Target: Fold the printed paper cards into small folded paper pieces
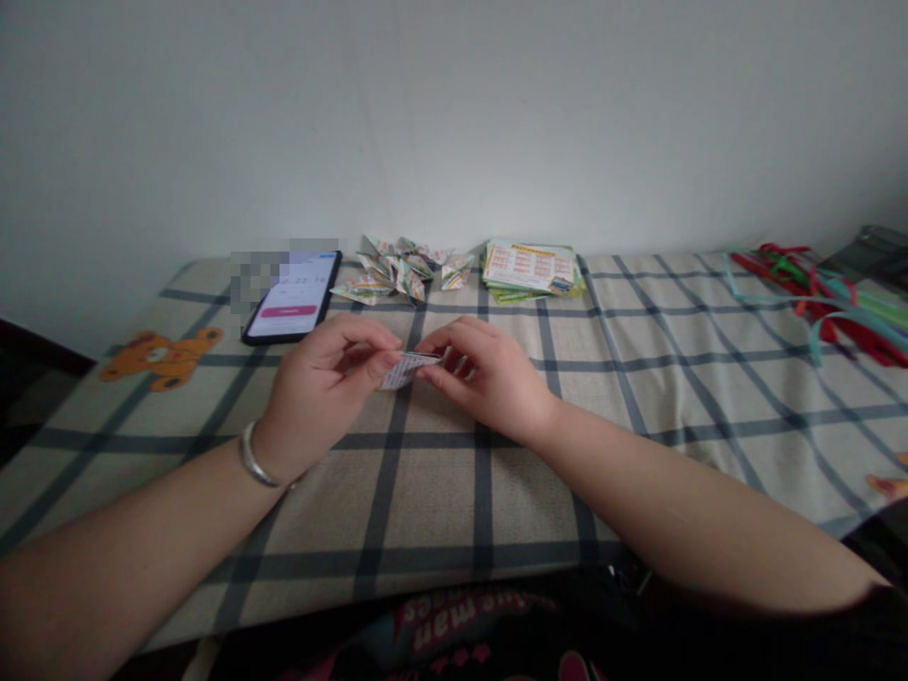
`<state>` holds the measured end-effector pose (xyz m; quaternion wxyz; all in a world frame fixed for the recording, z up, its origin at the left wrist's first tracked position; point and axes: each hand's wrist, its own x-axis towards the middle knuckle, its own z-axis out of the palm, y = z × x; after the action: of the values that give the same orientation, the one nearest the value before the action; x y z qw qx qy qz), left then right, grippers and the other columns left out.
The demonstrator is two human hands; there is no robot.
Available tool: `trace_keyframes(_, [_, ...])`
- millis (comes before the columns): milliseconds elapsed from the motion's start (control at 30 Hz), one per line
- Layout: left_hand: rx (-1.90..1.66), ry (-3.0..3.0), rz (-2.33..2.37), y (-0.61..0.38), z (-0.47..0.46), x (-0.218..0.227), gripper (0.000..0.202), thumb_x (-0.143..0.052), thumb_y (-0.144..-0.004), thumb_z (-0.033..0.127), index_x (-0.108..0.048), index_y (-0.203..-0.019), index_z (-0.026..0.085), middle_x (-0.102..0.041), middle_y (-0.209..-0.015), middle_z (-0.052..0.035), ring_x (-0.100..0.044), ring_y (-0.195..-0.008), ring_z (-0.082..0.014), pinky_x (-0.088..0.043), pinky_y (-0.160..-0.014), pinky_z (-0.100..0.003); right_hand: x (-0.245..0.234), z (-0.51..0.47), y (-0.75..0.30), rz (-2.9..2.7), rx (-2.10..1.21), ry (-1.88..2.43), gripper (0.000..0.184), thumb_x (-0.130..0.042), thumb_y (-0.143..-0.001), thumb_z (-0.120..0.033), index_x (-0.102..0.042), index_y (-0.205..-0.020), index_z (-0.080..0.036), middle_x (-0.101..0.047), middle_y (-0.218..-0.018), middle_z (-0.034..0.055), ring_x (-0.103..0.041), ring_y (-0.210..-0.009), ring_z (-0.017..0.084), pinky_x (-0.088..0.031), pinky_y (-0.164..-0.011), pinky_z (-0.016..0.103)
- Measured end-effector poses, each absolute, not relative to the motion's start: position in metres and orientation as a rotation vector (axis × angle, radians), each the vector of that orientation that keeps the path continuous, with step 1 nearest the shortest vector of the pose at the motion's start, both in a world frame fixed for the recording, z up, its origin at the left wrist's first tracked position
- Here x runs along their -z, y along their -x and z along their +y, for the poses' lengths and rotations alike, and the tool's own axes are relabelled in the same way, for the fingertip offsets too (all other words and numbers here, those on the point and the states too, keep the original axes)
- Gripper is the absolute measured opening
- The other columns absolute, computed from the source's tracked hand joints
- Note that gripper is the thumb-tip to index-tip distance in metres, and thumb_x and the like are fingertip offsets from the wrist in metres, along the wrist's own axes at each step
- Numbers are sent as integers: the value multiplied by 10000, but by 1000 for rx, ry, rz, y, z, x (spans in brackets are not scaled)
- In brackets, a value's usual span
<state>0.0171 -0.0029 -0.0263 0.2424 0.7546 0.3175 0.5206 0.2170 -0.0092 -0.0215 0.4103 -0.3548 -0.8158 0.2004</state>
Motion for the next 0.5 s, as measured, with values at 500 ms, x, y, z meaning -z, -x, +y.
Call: trace_keyframes(500, [-1363,-2222,905,-17,-4,26,34,-658,-858,205,-634,-878,192,-655,-866,-17,-625,-837,-146,-507,-775,-293,24,-4,-218,-1941,-515,867,81,-674,-861,-275,-658,-850,-196,-641,-823,14,-597,-739,110,-502,-589,210])
